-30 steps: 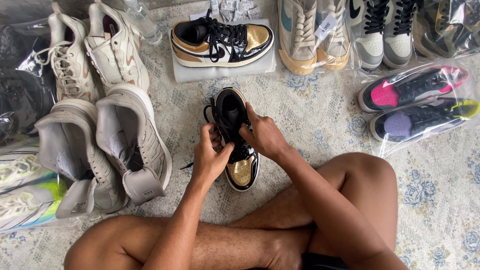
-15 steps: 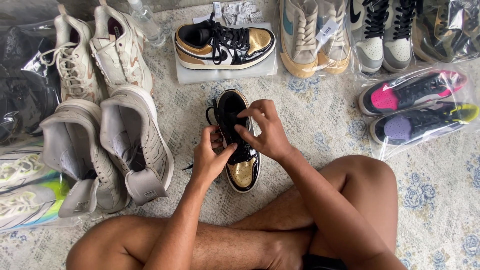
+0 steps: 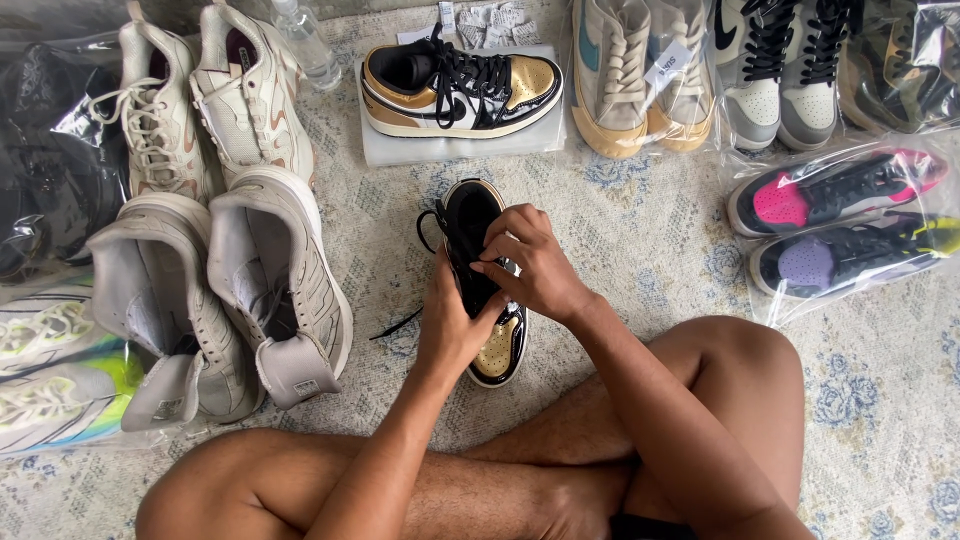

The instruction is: Lacing a gold and black high-top sneaker and tying the laces while sitting on a carpeted floor.

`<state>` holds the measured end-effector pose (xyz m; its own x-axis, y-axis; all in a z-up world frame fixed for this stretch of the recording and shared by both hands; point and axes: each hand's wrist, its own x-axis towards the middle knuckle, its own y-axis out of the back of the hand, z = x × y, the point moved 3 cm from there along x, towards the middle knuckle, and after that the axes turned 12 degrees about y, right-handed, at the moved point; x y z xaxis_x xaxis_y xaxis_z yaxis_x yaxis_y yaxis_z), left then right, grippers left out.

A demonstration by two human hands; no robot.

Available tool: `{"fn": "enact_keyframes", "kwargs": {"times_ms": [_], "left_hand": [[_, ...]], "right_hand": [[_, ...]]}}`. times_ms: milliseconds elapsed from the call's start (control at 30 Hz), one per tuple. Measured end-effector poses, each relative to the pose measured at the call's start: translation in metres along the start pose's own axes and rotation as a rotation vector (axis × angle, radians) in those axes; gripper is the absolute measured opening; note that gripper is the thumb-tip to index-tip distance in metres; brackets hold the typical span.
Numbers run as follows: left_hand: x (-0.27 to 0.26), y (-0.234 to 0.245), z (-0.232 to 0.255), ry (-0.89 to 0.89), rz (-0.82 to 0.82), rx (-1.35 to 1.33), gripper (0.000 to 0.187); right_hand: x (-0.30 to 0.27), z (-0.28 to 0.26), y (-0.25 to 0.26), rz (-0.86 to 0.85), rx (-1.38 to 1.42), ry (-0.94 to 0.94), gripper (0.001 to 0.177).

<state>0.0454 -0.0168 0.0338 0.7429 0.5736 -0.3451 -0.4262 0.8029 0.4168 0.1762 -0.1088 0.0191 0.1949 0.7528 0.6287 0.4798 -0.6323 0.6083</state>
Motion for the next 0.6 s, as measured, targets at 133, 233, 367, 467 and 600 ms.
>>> {"fn": "enact_keyframes", "kwargs": {"times_ms": [133,233,367,467,600], "left_hand": [[-0.001,-0.017,-0.001,-0.040,0.072,0.061,0.095],[0.002,-0.028,-0.014,-0.051,0.112,0.171,0.094],[0.007,-0.038,-0.028,-0.112,0.207,0.269,0.096],[0.006,-0.037,-0.031,-0.121,0.219,0.272,0.095],[0.008,-0.036,-0.035,-0.100,0.193,0.232,0.097]], "right_hand": [[0.003,-0.001,-0.003,-0.011,0.063,0.016,0.013],[0.005,-0.001,-0.008,-0.018,0.083,0.037,0.014],[0.011,0.004,-0.010,-0.013,0.123,0.016,0.014],[0.012,0.007,-0.011,-0.008,0.153,-0.019,0.013],[0.018,0.006,-0.005,0.005,0.231,-0.084,0.011]]}}
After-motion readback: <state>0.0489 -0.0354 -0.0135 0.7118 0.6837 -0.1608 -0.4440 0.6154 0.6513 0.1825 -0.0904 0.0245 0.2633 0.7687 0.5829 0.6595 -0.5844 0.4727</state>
